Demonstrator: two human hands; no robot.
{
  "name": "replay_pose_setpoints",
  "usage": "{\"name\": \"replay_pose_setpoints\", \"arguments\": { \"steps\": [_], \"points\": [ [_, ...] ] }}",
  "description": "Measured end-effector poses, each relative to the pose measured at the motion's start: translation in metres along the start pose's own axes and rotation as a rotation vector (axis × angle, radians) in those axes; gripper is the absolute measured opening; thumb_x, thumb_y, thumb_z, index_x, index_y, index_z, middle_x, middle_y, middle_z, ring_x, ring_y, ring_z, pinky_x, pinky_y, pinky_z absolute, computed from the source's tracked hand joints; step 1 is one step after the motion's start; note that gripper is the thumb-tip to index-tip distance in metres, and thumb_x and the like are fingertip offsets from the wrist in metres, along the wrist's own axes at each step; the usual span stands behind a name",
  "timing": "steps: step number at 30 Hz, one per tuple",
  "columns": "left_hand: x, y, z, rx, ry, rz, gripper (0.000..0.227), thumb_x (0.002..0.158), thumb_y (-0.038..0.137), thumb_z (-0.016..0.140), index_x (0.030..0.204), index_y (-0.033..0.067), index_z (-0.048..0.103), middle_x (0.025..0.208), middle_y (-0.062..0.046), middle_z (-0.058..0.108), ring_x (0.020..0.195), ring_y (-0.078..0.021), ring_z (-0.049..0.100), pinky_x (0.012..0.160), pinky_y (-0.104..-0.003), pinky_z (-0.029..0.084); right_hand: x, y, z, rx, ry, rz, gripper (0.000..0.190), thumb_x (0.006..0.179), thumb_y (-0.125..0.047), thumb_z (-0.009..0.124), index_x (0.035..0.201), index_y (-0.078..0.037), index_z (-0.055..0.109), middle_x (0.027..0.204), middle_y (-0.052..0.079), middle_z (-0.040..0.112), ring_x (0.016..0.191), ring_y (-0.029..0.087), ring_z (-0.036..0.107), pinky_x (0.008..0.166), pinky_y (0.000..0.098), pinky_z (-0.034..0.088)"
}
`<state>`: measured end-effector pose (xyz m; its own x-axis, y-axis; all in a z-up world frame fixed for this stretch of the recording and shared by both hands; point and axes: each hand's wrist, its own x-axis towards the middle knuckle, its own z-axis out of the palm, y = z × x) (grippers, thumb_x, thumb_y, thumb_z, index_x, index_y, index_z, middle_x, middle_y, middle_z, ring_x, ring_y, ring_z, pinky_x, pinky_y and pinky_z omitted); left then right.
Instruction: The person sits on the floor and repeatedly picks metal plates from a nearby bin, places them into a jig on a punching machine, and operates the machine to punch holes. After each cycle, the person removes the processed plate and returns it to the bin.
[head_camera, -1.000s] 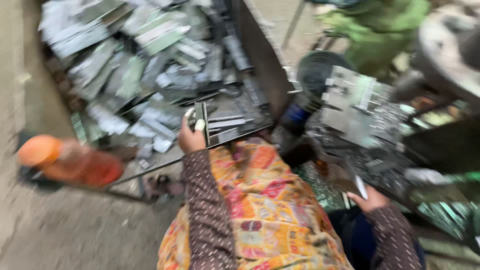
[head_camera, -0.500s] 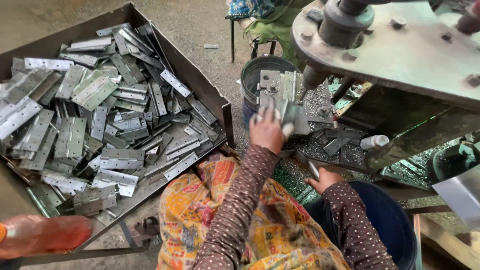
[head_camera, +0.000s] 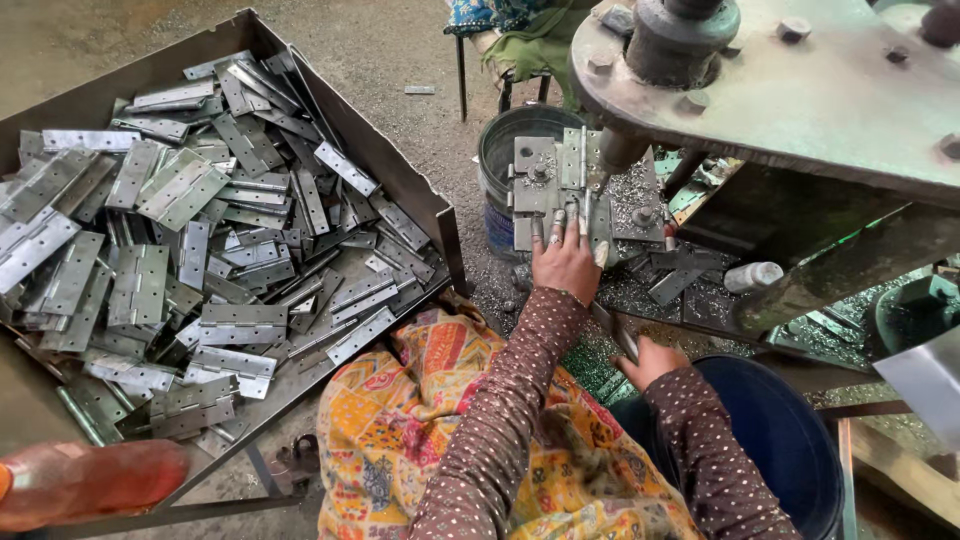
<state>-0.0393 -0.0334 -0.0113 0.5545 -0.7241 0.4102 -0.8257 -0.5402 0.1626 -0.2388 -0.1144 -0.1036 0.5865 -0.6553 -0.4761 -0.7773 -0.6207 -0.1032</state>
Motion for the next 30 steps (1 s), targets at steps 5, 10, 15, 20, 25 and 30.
{"name": "replay_pose_setpoints", "arguments": {
  "steps": [5, 10, 15, 20, 25, 30],
  "points": [
    [0.008, 0.001, 0.002, -0.044, -0.069, -0.019, 0.038, 0.092, 0.022, 0.054, 0.123, 0.002, 0.062, 0.14, -0.015, 0.056, 0.128, -0.0325, 0.054, 0.111, -0.056, 0.035, -0.008, 0.007, 0.065, 0.101, 0.227, -0.012, 0.053, 0.091, -0.048, 0.058, 0.125, -0.007, 0.055, 0.089, 0.019, 0.074, 0.076, 0.035, 0.072, 0.069, 0.0466, 0.058],
    [-0.007, 0.001, 0.005, -0.009, -0.054, 0.027, 0.04, 0.094, 0.021, 0.052, 0.127, -0.0005, 0.063, 0.142, -0.018, 0.054, 0.124, -0.0345, 0.057, 0.105, -0.057, 0.038, -0.001, 0.015, 0.074, 0.248, 0.16, -0.052, 0.051, 0.086, -0.048, 0.064, 0.117, -0.008, 0.058, 0.095, 0.022, 0.072, 0.087, 0.037, 0.069, 0.078, 0.0486, 0.055],
    [-0.005, -0.004, 0.016, 0.037, 0.048, 0.063, 0.039, 0.095, 0.032, 0.05, 0.112, 0.0025, 0.068, 0.141, -0.019, 0.054, 0.128, -0.0348, 0.054, 0.112, -0.058, 0.034, 0.021, 0.009, 0.006, -0.067, 0.08, 0.01, 0.053, 0.085, -0.055, 0.065, 0.109, -0.008, 0.062, 0.093, 0.017, 0.073, 0.086, 0.032, 0.073, 0.08, 0.0447, 0.057],
    [0.022, -0.002, 0.044, 0.075, -0.013, 0.012, 0.035, 0.095, 0.02, 0.05, 0.12, 0.0029, 0.067, 0.138, -0.019, 0.057, 0.124, -0.0353, 0.058, 0.113, -0.056, 0.034, 0.003, 0.009, 0.017, 0.062, 0.05, 0.024, 0.054, 0.086, -0.056, 0.064, 0.106, -0.006, 0.062, 0.086, 0.018, 0.073, 0.08, 0.034, 0.073, 0.075, 0.0454, 0.059],
    [0.018, -0.006, 0.049, 0.042, -0.002, 0.043, 0.037, 0.091, 0.019, 0.052, 0.119, 0.0008, 0.067, 0.134, -0.02, 0.058, 0.117, -0.035, 0.062, 0.111, -0.056, 0.034, 0.003, 0.015, 0.076, 0.148, 0.21, -0.02, 0.048, 0.088, -0.048, 0.061, 0.116, -0.009, 0.059, 0.086, 0.019, 0.073, 0.077, 0.037, 0.072, 0.073, 0.0469, 0.059],
    [-0.002, -0.003, 0.016, -0.013, -0.052, 0.036, 0.027, 0.099, 0.022, 0.054, 0.109, 0.0021, 0.07, 0.143, -0.021, 0.053, 0.13, -0.0368, 0.052, 0.116, -0.056, 0.026, 0.007, 0.011, 0.04, 0.128, 0.058, -0.04, 0.051, 0.086, -0.049, 0.066, 0.112, -0.006, 0.059, 0.089, 0.018, 0.073, 0.077, 0.031, 0.072, 0.075, 0.044, 0.058]
  ]
}}
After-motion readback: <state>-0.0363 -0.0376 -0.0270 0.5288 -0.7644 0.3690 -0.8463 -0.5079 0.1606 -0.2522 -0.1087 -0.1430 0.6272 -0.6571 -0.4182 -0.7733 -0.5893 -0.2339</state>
